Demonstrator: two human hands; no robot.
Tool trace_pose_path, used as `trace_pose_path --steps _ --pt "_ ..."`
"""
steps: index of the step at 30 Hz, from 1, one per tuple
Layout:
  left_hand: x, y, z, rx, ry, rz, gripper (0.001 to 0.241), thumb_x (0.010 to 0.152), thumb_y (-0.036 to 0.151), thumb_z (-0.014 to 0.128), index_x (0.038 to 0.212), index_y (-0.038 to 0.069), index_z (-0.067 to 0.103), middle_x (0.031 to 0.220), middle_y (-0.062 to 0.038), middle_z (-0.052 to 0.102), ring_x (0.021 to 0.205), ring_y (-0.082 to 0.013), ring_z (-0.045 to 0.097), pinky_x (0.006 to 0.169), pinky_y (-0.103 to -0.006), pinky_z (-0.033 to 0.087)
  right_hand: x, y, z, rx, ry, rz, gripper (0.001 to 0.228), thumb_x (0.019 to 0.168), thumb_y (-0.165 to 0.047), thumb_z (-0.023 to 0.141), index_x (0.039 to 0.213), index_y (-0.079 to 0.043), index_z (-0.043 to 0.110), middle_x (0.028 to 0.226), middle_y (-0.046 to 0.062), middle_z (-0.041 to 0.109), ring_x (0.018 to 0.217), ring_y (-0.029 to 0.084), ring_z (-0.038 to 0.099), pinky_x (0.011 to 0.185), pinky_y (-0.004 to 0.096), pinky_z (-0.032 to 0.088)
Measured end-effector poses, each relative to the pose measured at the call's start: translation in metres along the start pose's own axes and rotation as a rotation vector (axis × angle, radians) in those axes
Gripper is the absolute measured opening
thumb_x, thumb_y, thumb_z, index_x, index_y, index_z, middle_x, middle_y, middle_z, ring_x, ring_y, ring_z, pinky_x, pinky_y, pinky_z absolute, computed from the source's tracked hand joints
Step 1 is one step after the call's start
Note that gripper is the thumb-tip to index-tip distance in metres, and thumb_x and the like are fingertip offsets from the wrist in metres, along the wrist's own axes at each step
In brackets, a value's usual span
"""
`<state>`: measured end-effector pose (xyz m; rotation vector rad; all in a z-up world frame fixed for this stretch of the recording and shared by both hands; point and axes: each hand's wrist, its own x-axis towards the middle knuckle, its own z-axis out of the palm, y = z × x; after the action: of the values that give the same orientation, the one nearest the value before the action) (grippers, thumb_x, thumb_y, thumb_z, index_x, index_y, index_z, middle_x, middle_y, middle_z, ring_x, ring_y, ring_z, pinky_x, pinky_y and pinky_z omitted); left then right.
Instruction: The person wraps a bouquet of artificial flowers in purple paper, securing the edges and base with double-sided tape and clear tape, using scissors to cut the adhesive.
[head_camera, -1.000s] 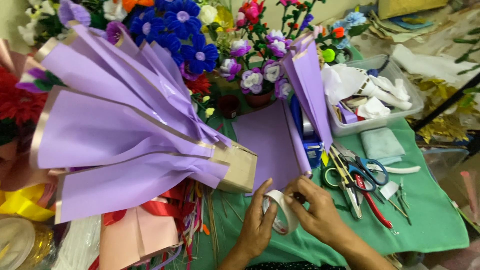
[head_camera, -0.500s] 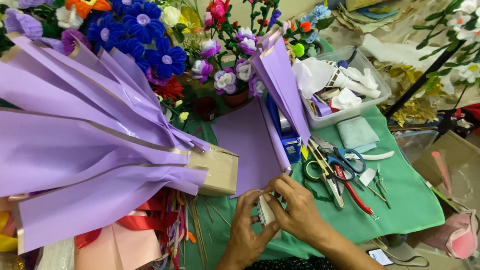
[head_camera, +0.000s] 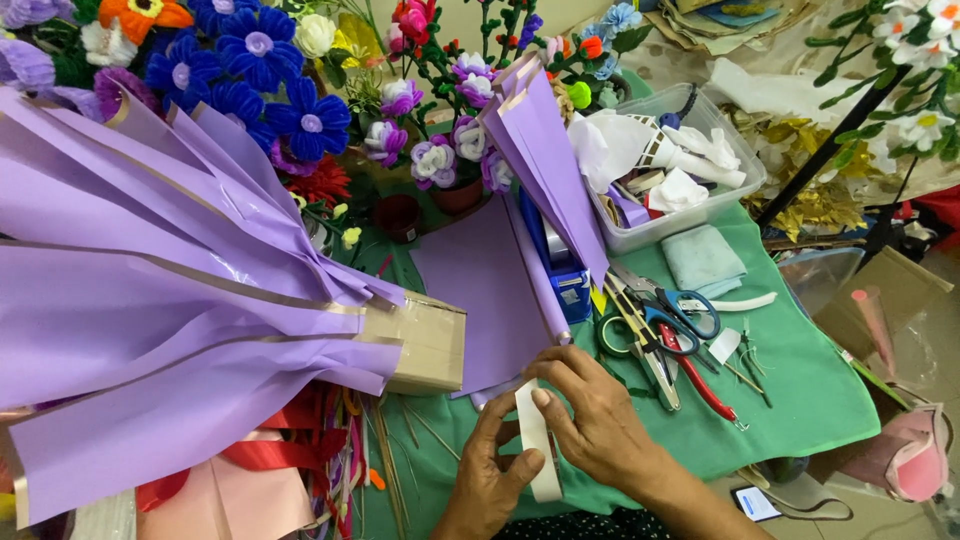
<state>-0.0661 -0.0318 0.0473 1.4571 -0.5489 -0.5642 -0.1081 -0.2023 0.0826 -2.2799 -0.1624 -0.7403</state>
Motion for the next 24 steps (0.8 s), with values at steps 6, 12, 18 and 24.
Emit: trace_pose_path --steps 6,12,18,24 --pt "0.001 -0.014 -0.001 -0.139 -0.03 -0.135 0.088 0.077 0.06 0.073 0.152 0.02 0.048 0.116 -0.01 0.076 0.105 -0.0192 0.075 0.07 -0.0308 0.066 -0.007 0.059 -0.026 -0.123 -0.091 0.441 0.039 0.098 -0.029 0.053 0.133 -0.014 0.061 0.125 0.01 0.067 0.116 0.025 0.063 0.099 0.044 0.054" --pt "0.004 -0.024 -0.01 -0.144 0.03 0.013 0.085 0.082 0.053 0.076 0.15 0.013 0.046 0.136 -0.01 0.062 0.112 -0.0228 0.069 0.069 -0.0366 0.069 -0.012 0.154 -0.083 -0.702 -0.24 0.756 0.046 0.094 -0.028 0.048 0.13 -0.001 0.061 0.118 0.025 0.064 0.113 0.043 0.058 0.098 0.052 0.048" --pt "0.004 -0.026 -0.013 -0.135 0.069 0.031 0.086 0.082 0.053 0.076 0.151 0.012 0.046 0.137 -0.008 0.054 0.118 -0.0255 0.065 0.073 -0.0404 0.071 -0.012 0.195 -0.07 -0.857 -0.441 0.71 0.042 0.083 -0.025 0.05 0.114 0.0 0.063 0.121 0.023 0.064 0.115 0.043 0.058 0.1 0.049 0.051" --pt "0.003 -0.02 -0.025 -0.056 0.105 0.015 0.089 0.081 0.058 0.074 0.153 0.015 0.043 0.14 -0.009 0.05 0.124 -0.025 0.06 0.08 -0.0407 0.071 0.023 0.153 -0.075 -0.987 -0.541 0.857 0.036 0.086 -0.026 0.052 0.114 -0.011 0.067 0.117 0.01 0.078 0.109 0.033 0.075 0.09 0.045 0.06"
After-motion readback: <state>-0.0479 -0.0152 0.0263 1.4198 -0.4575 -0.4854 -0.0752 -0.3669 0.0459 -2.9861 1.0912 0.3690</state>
